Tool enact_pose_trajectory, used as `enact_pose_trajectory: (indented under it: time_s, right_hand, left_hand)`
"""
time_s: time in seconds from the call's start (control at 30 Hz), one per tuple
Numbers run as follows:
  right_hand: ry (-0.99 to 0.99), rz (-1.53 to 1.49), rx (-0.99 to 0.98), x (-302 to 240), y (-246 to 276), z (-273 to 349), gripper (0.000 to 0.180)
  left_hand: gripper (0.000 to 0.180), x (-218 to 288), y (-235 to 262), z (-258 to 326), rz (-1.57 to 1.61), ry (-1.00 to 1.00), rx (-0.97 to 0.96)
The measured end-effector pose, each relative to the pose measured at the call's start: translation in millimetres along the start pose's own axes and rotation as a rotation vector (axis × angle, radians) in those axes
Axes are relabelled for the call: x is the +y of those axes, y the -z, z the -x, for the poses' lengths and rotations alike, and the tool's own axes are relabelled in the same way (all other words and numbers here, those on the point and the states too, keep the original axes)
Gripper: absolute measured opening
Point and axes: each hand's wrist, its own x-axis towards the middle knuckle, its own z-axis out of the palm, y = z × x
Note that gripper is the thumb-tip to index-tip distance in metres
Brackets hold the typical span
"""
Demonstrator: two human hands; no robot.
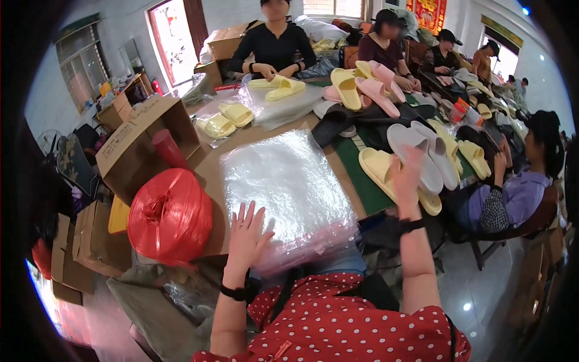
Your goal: The recorder is packing finished sandals into plastic bags in a manufacturing facility.
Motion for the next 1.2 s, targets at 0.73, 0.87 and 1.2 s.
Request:
enact_pose_trajectory:
  time_s: [0.73, 0.87, 1.2]
  right_hand:
    - [-0.103, 0.170, 0.074, 47.9, 26.4, -55.1, 0.031]
    - [-0.225, -0.355, -0.102, -59.3, 32.1, -52.8, 0.022]
    - [0.025, -0.499, -0.563, -188.4, -74.0, 75.4, 0.034]
  left_hand:
    - [0.060, -16.4, -42.8, 8.1, -0.007, 0.064, -0.064]
    - [0.058, -10.2, -38.1, 19.5, 0.020, 0.056, -0.036]
    - [0.062, -12.5, -45.5, 9.1, -0.039, 0.061, -0.053]
